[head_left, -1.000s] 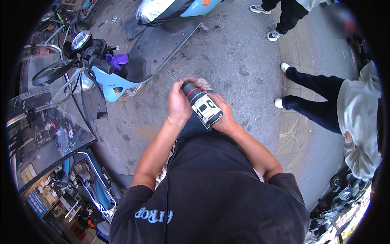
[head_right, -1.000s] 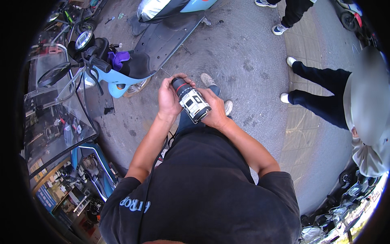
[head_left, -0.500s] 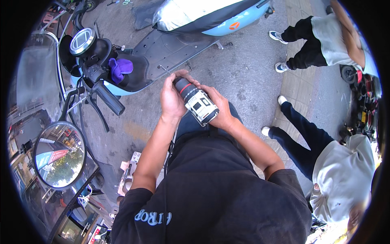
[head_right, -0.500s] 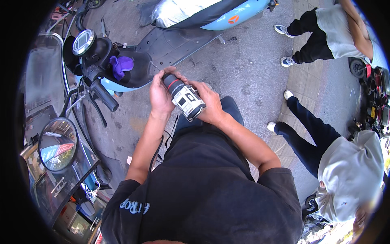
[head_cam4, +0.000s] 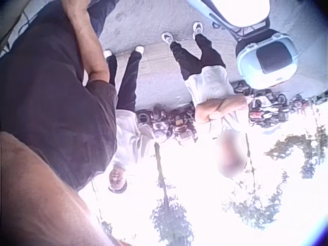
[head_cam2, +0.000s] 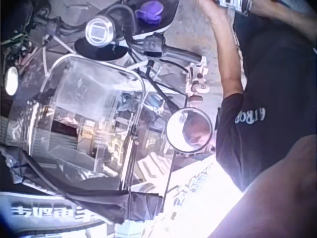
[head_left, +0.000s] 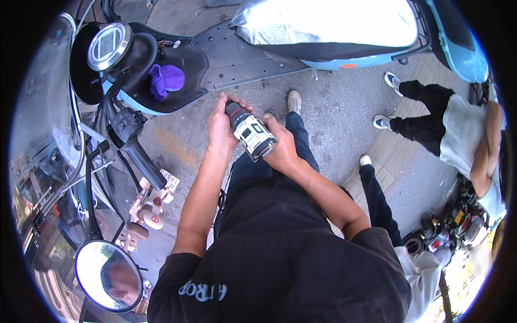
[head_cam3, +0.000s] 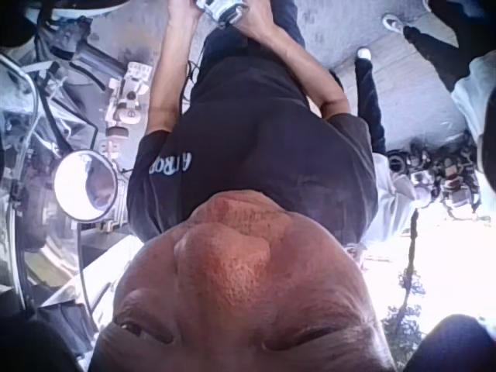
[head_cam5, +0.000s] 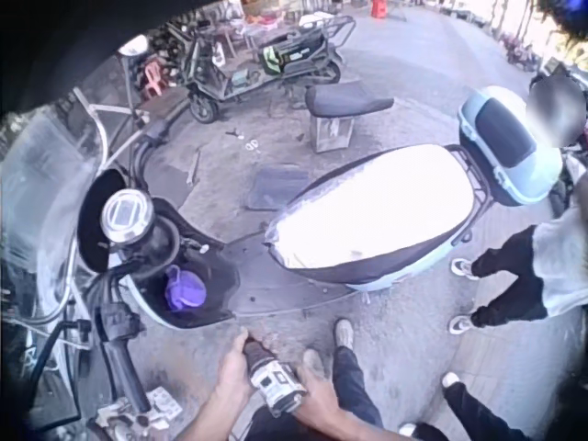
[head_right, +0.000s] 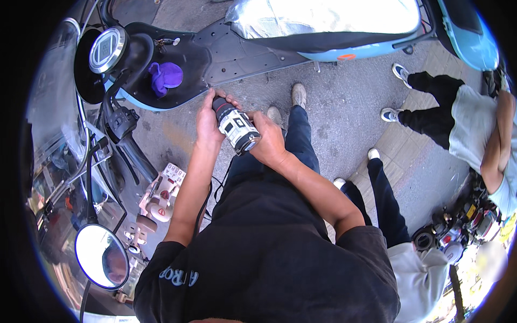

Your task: The person works on a light blue scooter in a cluttered workshop. They use a cordless drill to remove and install screws on the scooter's front fairing and handlebar area, then retrieve a small part from a plastic bag and attach it to the handlebar controls.

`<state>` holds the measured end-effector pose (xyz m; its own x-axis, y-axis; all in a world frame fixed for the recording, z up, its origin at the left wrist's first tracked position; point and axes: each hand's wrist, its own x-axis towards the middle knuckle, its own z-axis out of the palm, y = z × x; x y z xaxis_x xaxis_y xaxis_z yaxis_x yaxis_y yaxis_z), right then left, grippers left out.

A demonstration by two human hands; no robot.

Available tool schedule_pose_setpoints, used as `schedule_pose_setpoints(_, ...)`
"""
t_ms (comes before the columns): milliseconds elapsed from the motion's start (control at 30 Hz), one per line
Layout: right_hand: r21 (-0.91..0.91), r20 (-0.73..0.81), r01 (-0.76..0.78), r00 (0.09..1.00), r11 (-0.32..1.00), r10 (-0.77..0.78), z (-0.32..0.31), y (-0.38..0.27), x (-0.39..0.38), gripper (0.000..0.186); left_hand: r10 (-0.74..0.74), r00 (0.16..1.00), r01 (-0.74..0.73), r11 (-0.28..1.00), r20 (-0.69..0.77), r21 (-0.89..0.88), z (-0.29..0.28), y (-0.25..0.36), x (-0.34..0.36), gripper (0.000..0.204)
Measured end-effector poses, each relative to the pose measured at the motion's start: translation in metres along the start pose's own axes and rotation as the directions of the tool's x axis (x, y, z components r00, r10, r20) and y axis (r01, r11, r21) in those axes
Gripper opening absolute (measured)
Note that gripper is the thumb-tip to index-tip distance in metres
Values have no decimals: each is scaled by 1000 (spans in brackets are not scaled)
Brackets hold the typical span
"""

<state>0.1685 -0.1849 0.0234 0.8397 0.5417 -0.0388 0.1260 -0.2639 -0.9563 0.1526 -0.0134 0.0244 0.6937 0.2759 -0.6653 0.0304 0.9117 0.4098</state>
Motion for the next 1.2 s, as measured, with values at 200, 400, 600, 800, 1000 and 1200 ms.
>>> schedule_pose_setpoints(200, 37, 250, 24, 968, 999, -33, -15, 25, 54, 42, 80, 991, -75, 996, -109, 48, 24, 5, 30, 37)
schedule_pose_setpoints(400, 77, 316, 8, 948, 997, -32, -10, 60, 98, 45, 149, 970, -144, 989, -193, 41, 30, 8, 68, 35)
schedule_pose_setpoints(600, 184, 340, -95, 940, 978, 28, 7, 80, 126, 47, 156, 969, -144, 987, -193, 75, 25, 16, 108, 35)
schedule_pose_setpoints(800, 141, 367, -124, 928, 982, 64, 24, 98, 152, 44, 102, 976, -109, 994, -192, -28, 8, 27, 144, 35)
schedule_pose_setpoints(1000, 110, 394, -108, 918, 988, 57, 39, 110, 163, 48, 103, 969, -109, 994, -226, -14, -6, 36, 154, 37)
schedule_pose_setpoints(1200, 57, 372, -41, 928, 997, 17, 50, 112, 170, 52, 103, 970, -92, 994, -222, 57, -10, 45, 162, 38)
